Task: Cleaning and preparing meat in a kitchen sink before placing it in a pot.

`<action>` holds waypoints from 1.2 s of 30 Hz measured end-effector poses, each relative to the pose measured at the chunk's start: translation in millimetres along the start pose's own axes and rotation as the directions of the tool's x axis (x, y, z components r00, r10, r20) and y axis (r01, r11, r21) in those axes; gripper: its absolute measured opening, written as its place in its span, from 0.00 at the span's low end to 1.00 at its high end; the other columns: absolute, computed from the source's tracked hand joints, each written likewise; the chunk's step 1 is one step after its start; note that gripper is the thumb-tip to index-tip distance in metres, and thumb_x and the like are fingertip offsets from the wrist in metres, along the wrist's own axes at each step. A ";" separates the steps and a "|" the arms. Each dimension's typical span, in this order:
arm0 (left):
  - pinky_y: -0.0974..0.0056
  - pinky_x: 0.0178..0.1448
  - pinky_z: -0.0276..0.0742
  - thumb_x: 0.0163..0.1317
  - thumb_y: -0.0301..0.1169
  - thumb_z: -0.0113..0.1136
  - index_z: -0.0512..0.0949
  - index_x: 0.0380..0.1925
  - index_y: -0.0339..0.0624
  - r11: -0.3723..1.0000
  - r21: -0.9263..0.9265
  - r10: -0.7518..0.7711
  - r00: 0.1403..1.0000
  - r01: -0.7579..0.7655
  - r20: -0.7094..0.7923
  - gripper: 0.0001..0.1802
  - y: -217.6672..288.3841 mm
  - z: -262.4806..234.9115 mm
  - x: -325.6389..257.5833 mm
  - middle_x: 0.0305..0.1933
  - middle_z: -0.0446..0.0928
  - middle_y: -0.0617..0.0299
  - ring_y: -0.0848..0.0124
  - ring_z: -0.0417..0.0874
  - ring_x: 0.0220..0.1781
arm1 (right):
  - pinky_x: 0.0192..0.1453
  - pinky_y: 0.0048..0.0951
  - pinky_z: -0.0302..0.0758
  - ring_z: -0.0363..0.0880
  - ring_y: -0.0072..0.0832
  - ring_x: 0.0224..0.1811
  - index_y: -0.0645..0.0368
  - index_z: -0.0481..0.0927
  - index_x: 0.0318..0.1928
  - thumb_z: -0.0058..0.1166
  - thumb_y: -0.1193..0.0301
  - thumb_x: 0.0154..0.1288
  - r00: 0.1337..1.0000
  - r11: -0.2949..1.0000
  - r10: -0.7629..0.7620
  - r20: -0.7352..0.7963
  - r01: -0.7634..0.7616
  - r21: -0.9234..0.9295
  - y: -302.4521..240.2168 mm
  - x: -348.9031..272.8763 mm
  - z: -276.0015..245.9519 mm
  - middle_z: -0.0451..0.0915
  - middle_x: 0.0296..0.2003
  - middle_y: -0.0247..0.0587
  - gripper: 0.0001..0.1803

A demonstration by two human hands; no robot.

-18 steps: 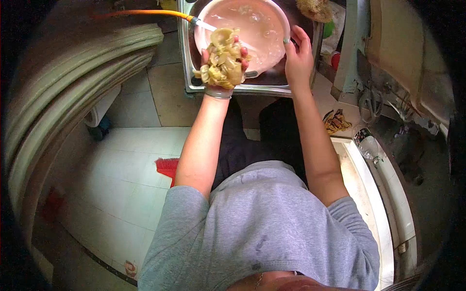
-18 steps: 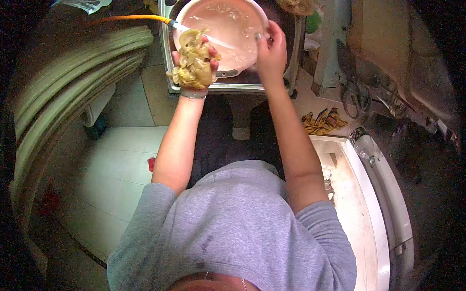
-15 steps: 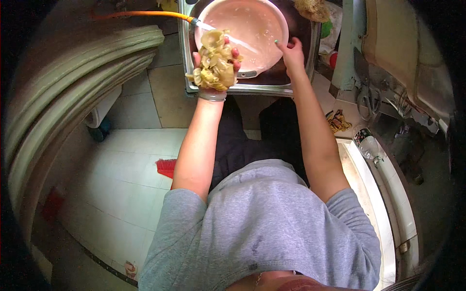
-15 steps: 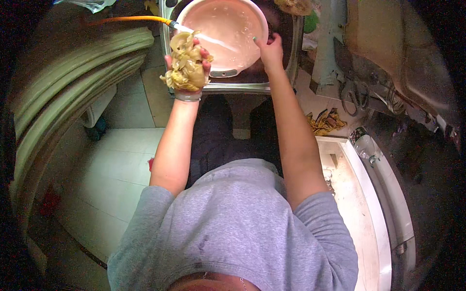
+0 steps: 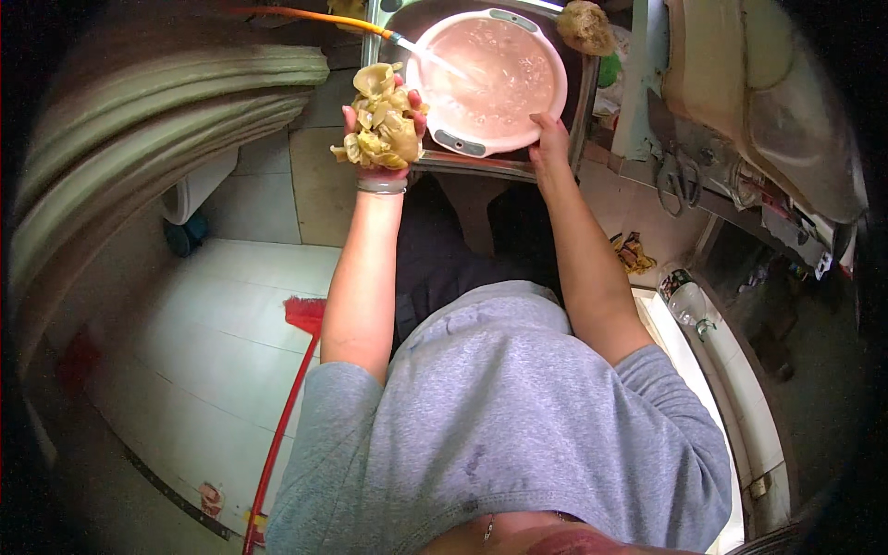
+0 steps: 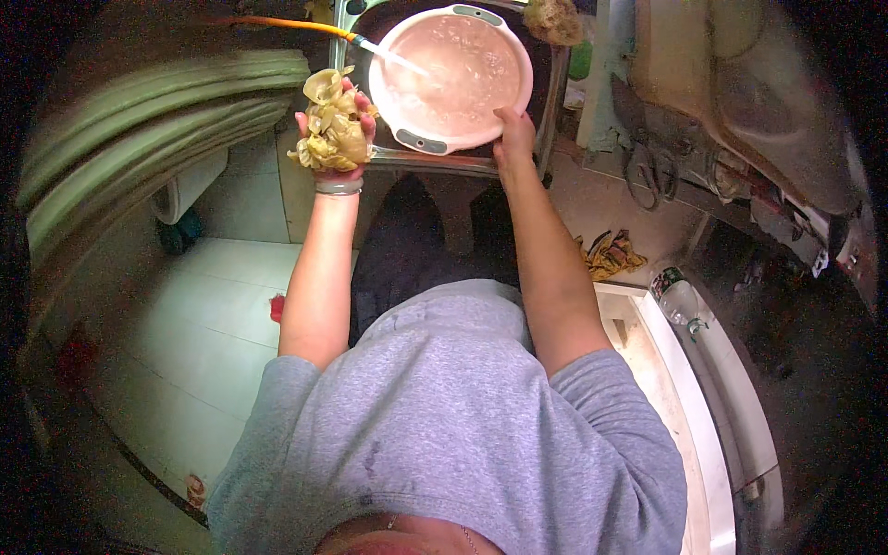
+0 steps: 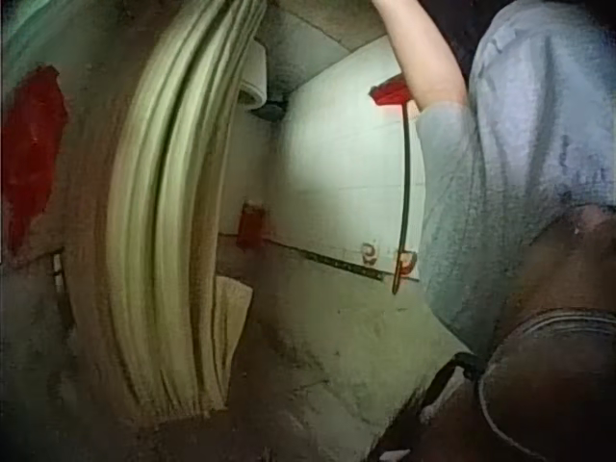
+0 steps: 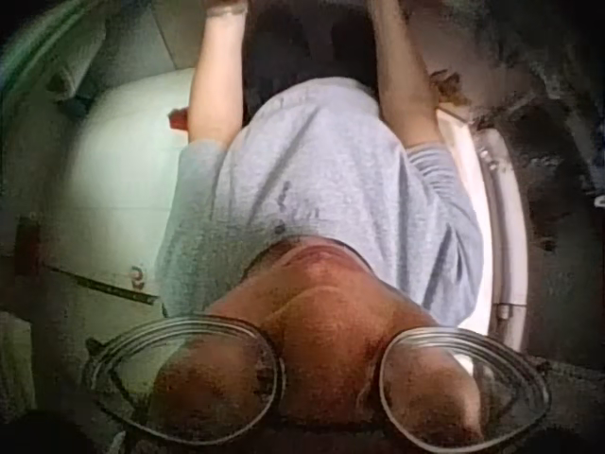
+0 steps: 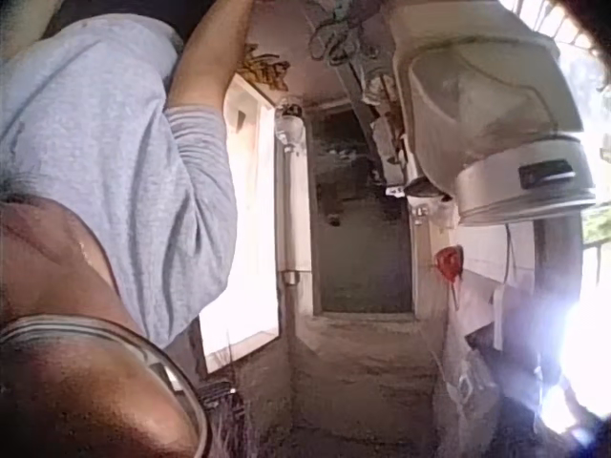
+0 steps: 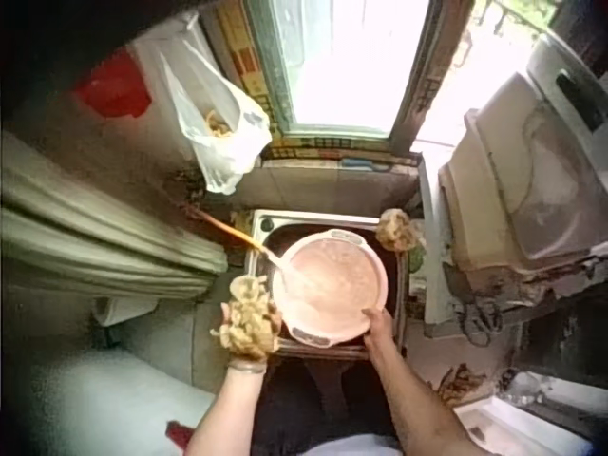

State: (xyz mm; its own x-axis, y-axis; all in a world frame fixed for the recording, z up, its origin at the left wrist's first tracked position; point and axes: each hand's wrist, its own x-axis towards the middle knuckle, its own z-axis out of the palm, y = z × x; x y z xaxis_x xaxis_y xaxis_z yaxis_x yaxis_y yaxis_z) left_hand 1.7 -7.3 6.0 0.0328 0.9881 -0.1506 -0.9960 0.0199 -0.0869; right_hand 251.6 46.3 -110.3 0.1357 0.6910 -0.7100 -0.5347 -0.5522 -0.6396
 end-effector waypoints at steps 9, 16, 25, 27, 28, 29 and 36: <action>0.50 0.59 0.69 0.57 0.53 0.54 0.58 0.61 0.39 0.999 0.026 0.032 0.999 -0.032 0.005 0.39 -4.2 6.2 0.0 0.62 0.63 0.54 0.56 0.66 0.60 | 0.29 0.24 0.72 0.75 0.24 0.27 0.64 0.75 0.38 0.52 0.80 0.47 0.983 0.941 -0.184 -0.013 0.172 -0.292 -40.4 -14.0 20.9 0.76 0.29 0.36 0.14; 0.48 0.59 0.69 0.59 0.52 0.52 0.57 0.61 0.37 0.998 -0.040 -0.043 0.997 0.046 0.058 0.38 -5.2 11.9 0.7 0.61 0.63 0.51 0.54 0.66 0.61 | 0.22 0.24 0.68 0.72 0.22 0.20 0.64 0.77 0.34 0.55 0.77 0.48 0.949 0.779 -0.304 0.078 0.295 -0.553 -51.2 -5.7 58.8 0.76 0.25 0.35 0.09; 0.50 0.61 0.67 0.57 0.53 0.55 0.60 0.59 0.36 0.998 -0.005 0.064 0.998 -0.064 0.006 0.39 -6.1 -4.0 -1.3 0.59 0.66 0.52 0.54 0.66 0.60 | 0.30 0.33 0.72 0.76 0.33 0.22 0.59 0.79 0.27 0.58 0.54 0.52 0.873 0.154 -0.337 0.353 0.421 -0.894 -98.2 -29.3 90.2 0.77 0.18 0.43 0.19; 0.50 0.61 0.67 0.56 0.53 0.56 0.61 0.59 0.36 0.993 0.031 0.118 0.993 -0.117 -0.011 0.39 -2.8 -10.4 -3.9 0.59 0.66 0.52 0.55 0.66 0.60 | 0.31 0.36 0.72 0.77 0.38 0.23 0.57 0.79 0.26 0.53 0.51 0.55 0.775 -0.134 -0.347 0.528 0.516 -0.846 -118.1 -53.0 104.5 0.78 0.21 0.46 0.21; 0.51 0.62 0.67 0.55 0.52 0.57 0.62 0.59 0.36 0.991 0.030 0.129 0.991 -0.129 -0.022 0.39 -4.7 -8.3 -1.6 0.59 0.66 0.52 0.55 0.66 0.60 | 0.31 0.37 0.72 0.78 0.39 0.24 0.57 0.80 0.26 0.52 0.52 0.56 0.721 -0.240 -0.344 0.601 0.551 -0.799 -124.6 -56.7 104.2 0.78 0.22 0.47 0.20; 0.51 0.62 0.66 0.55 0.51 0.57 0.62 0.59 0.37 0.987 0.027 0.160 0.987 -0.160 -0.003 0.38 -7.7 -6.6 -1.4 0.60 0.66 0.54 0.56 0.65 0.61 | 0.32 0.38 0.72 0.78 0.40 0.25 0.57 0.80 0.26 0.51 0.52 0.57 0.664 -0.342 -0.331 0.670 0.577 -0.741 -130.5 -60.0 103.4 0.79 0.23 0.47 0.20; 0.49 0.62 0.65 0.55 0.49 0.59 0.64 0.58 0.40 0.985 -0.095 0.150 0.987 -0.144 0.054 0.35 -10.8 -3.7 3.5 0.60 0.67 0.55 0.55 0.65 0.61 | 0.29 0.38 0.77 0.81 0.40 0.26 0.54 0.81 0.24 0.49 0.59 0.57 0.351 -0.699 -0.202 0.914 0.602 -0.386 -161.4 -67.2 97.0 0.80 0.24 0.44 0.14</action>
State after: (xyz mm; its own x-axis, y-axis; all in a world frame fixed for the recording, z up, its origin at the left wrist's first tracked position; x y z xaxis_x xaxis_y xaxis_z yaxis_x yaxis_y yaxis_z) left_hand 12.9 -4.7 2.8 -0.1215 0.9867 -0.1080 -0.9780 -0.1376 -0.1569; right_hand 247.9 134.2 69.3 -0.6065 0.7809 0.1495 0.7775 0.6219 -0.0939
